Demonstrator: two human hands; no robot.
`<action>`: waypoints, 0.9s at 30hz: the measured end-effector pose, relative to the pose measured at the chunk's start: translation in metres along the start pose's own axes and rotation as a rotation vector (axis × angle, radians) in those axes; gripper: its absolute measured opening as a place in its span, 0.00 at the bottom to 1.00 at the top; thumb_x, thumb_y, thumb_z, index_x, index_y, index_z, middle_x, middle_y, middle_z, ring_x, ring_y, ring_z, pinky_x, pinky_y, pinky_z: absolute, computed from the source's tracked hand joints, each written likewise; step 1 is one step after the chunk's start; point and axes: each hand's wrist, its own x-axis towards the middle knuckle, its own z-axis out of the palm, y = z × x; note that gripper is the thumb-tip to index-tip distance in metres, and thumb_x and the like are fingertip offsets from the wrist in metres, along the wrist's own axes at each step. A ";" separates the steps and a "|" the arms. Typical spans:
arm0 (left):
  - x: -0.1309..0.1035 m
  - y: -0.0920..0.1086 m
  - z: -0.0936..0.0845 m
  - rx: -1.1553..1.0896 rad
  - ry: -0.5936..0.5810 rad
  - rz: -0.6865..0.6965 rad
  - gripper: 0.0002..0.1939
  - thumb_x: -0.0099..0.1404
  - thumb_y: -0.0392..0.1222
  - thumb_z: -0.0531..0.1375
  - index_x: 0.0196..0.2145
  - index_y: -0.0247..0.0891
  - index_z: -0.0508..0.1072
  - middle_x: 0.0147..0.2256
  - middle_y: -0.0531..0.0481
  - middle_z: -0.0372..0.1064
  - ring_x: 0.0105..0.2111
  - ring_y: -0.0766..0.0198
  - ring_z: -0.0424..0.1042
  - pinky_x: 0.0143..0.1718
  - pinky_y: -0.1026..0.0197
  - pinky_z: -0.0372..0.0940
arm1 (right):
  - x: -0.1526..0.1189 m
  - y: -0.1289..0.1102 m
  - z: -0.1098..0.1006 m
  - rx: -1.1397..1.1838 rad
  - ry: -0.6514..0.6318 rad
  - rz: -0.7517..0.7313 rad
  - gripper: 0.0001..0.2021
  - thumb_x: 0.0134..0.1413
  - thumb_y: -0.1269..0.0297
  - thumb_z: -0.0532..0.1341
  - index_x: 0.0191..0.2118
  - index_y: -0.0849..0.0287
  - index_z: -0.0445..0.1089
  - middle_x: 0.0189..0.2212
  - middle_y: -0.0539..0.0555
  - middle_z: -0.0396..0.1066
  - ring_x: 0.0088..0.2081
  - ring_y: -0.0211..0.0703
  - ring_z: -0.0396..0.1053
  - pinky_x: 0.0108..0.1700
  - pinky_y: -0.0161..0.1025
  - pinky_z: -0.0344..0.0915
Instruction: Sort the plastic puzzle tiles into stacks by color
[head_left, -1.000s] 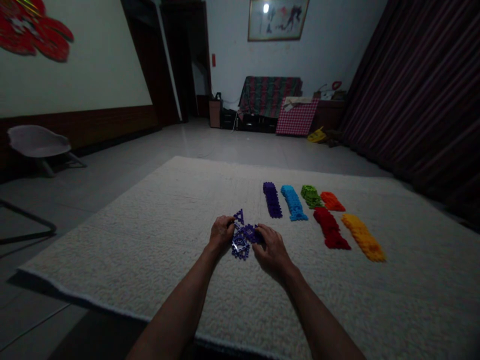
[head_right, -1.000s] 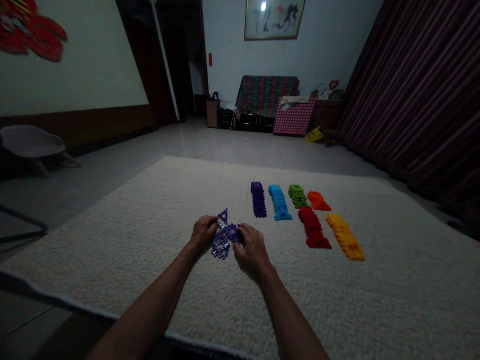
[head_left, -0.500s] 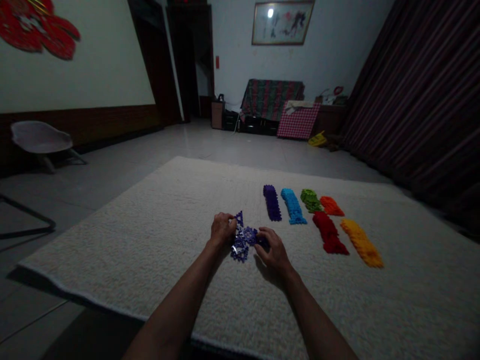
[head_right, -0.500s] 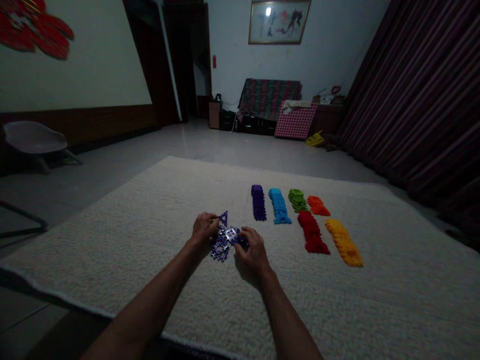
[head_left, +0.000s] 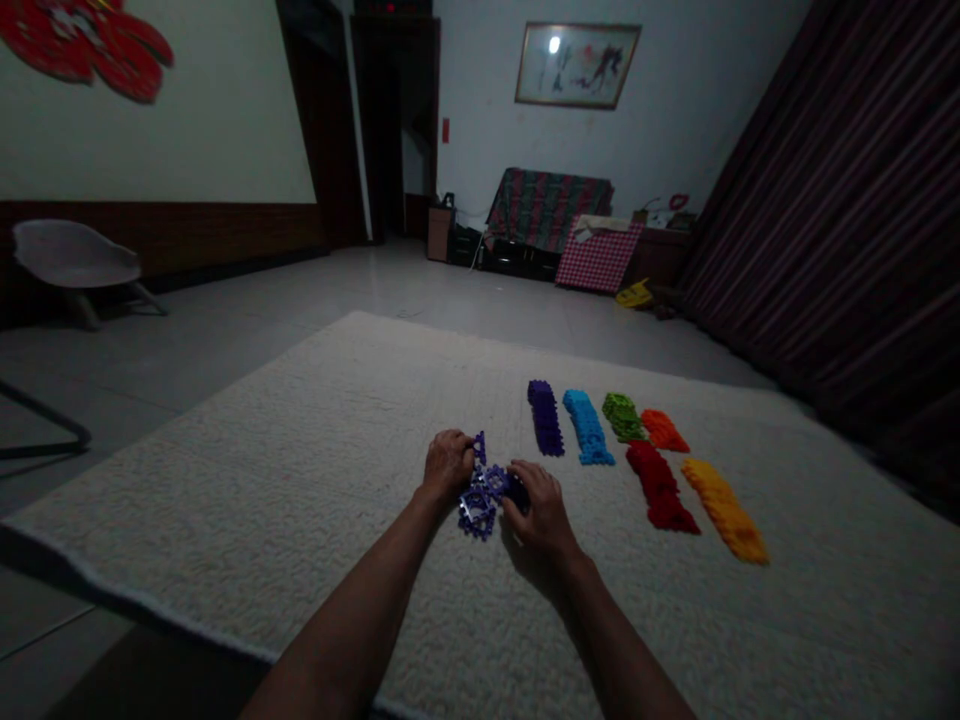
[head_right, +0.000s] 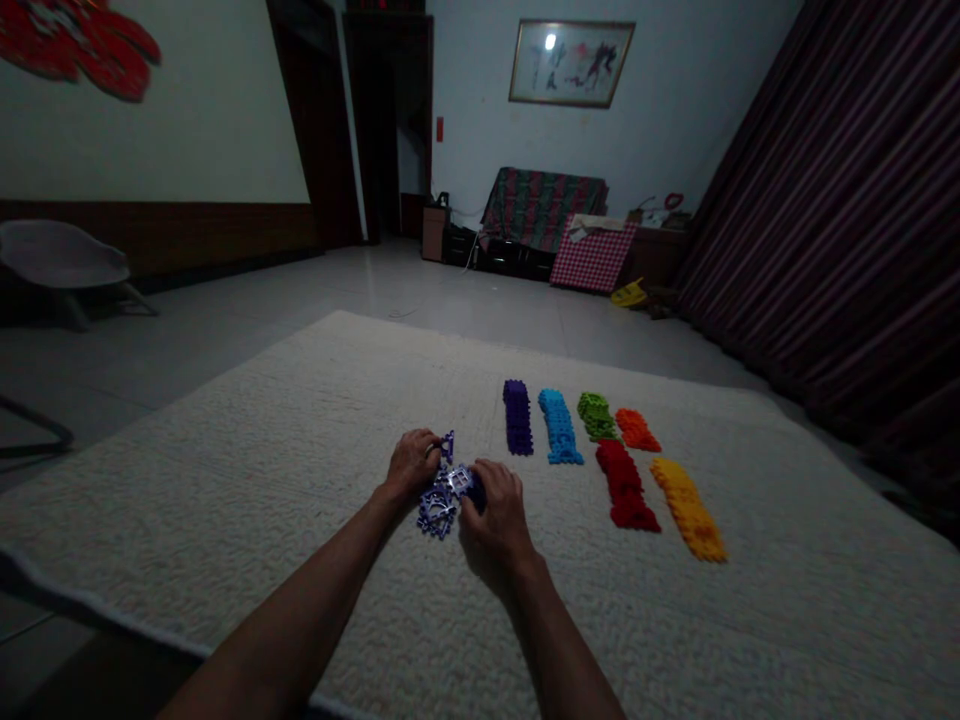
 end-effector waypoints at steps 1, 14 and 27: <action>0.000 0.000 0.000 -0.001 0.000 0.001 0.13 0.65 0.34 0.56 0.42 0.38 0.80 0.45 0.43 0.76 0.51 0.55 0.71 0.58 0.54 0.63 | 0.005 -0.004 -0.001 -0.045 -0.044 -0.005 0.20 0.53 0.67 0.61 0.53 0.58 0.70 0.54 0.62 0.71 0.58 0.56 0.65 0.61 0.57 0.56; 0.003 -0.005 0.003 -0.026 0.001 -0.013 0.14 0.64 0.33 0.56 0.42 0.38 0.80 0.46 0.44 0.77 0.51 0.55 0.71 0.59 0.53 0.62 | 0.045 -0.014 0.013 -0.201 -0.332 0.130 0.25 0.49 0.67 0.64 0.56 0.57 0.69 0.48 0.61 0.72 0.54 0.58 0.65 0.59 0.59 0.54; 0.004 -0.006 0.005 -0.015 0.014 -0.005 0.14 0.64 0.33 0.56 0.42 0.38 0.80 0.46 0.43 0.77 0.51 0.54 0.72 0.58 0.52 0.64 | 0.036 0.049 -0.001 0.043 0.160 0.177 0.28 0.48 0.59 0.61 0.57 0.60 0.68 0.49 0.62 0.71 0.52 0.55 0.70 0.55 0.53 0.69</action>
